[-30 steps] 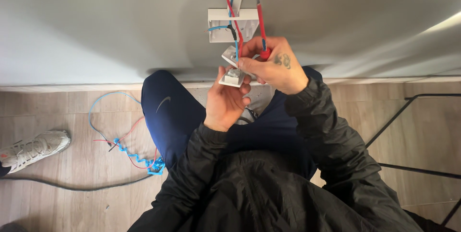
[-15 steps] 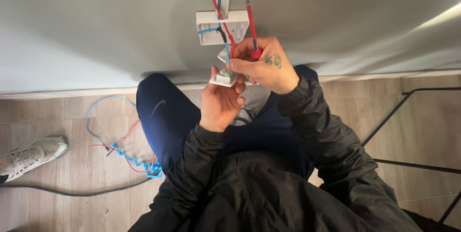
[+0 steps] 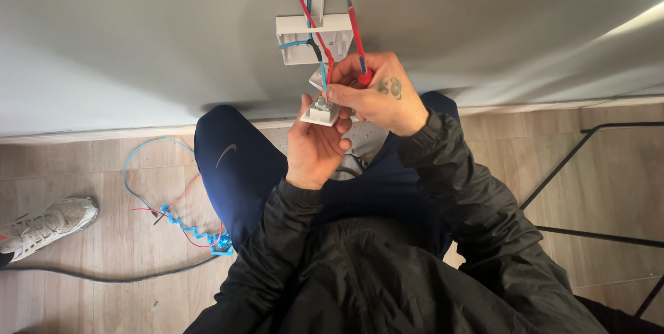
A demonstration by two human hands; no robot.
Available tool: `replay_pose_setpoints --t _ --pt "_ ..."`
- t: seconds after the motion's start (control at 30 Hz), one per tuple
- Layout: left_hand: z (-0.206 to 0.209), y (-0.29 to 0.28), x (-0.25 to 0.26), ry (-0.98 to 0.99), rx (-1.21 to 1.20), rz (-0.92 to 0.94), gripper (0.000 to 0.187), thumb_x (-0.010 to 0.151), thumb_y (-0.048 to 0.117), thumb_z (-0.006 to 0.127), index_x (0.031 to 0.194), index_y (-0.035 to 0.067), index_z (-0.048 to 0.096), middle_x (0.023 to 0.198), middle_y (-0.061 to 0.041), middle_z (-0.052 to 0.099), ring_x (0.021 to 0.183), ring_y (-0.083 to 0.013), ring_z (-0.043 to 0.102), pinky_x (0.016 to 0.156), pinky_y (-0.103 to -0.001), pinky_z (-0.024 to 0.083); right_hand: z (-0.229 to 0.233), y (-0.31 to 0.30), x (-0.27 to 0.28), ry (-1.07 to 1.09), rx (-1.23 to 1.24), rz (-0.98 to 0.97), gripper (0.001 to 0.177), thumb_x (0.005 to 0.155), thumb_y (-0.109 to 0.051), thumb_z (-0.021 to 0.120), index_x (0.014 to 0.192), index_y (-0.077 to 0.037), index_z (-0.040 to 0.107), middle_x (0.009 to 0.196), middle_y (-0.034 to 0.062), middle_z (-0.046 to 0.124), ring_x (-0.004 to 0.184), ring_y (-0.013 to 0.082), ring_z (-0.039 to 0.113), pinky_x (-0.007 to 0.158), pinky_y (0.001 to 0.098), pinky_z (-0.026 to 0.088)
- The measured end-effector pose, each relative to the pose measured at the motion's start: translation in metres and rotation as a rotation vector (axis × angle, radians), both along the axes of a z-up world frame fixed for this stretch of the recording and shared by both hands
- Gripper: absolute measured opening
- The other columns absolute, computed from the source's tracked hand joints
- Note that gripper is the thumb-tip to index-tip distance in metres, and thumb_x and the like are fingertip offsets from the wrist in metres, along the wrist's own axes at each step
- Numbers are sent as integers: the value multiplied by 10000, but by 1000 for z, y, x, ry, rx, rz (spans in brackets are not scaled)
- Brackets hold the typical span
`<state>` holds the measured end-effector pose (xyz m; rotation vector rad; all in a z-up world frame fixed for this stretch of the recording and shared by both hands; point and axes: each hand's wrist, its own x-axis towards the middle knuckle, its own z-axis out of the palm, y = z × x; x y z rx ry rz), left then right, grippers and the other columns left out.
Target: Wiring and installing an electrical outlet into a wall-mounted box.
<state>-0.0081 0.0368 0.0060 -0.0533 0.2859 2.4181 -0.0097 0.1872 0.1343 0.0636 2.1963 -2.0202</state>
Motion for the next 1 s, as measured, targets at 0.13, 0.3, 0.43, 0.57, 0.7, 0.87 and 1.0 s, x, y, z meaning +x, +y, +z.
replay_pose_setpoints --t 0.13,0.3,0.43,0.57,0.7,0.87,1.0 --pt "0 0 1 14 -2 7 523 1111 515 401 1344 81 577 1014 -83 626 852 -190 606 615 -322 541 3 0 0 -5 13 4 149 907 -76 756 989 30 691 803 82 741 561 106 680 458 219 468" --pt "0 1 1 4 -10 13 517 1107 519 400 1332 87 573 1024 -82 633 861 -191 618 617 -324 546 1 0 0 0 46 -6 148 911 -81 751 998 24 694 812 79 742 563 102 684 458 218 470" --pt "3 2 2 0 -8 26 521 1099 514 410 1336 78 570 1044 -89 648 864 -194 639 633 -329 564 0 2 0 5 41 -5 147 909 -70 754 1003 28 699 831 80 744 580 95 681 476 218 471" --pt "2 1 2 -1 3 34 519 1103 507 422 1349 73 565 1059 -97 653 868 -196 654 647 -333 573 2 1 0 1 64 -12 141 910 -77 745 1001 22 702 843 75 751 570 93 674 467 219 458" --pt "0 1 2 6 -3 48 514 1111 508 430 1358 73 548 1077 -90 655 892 -194 650 657 -336 573 -1 3 -1 37 78 0 151 917 -90 741 1020 13 704 869 58 759 616 67 666 483 209 465" --pt "5 1 5 33 -16 84 518 1115 503 431 1432 101 503 1144 -62 644 983 -189 639 687 -353 581 0 5 -1 86 145 17 156 912 -98 757 1019 12 728 862 45 748 610 50 607 485 209 444" --pt "1 1 7 109 -76 175 524 1109 477 426 1508 137 429 1269 -75 622 1093 -218 646 768 -417 612 -1 6 -1 34 123 -6 157 893 -105 782 1001 0 738 838 43 736 577 46 568 467 217 425"
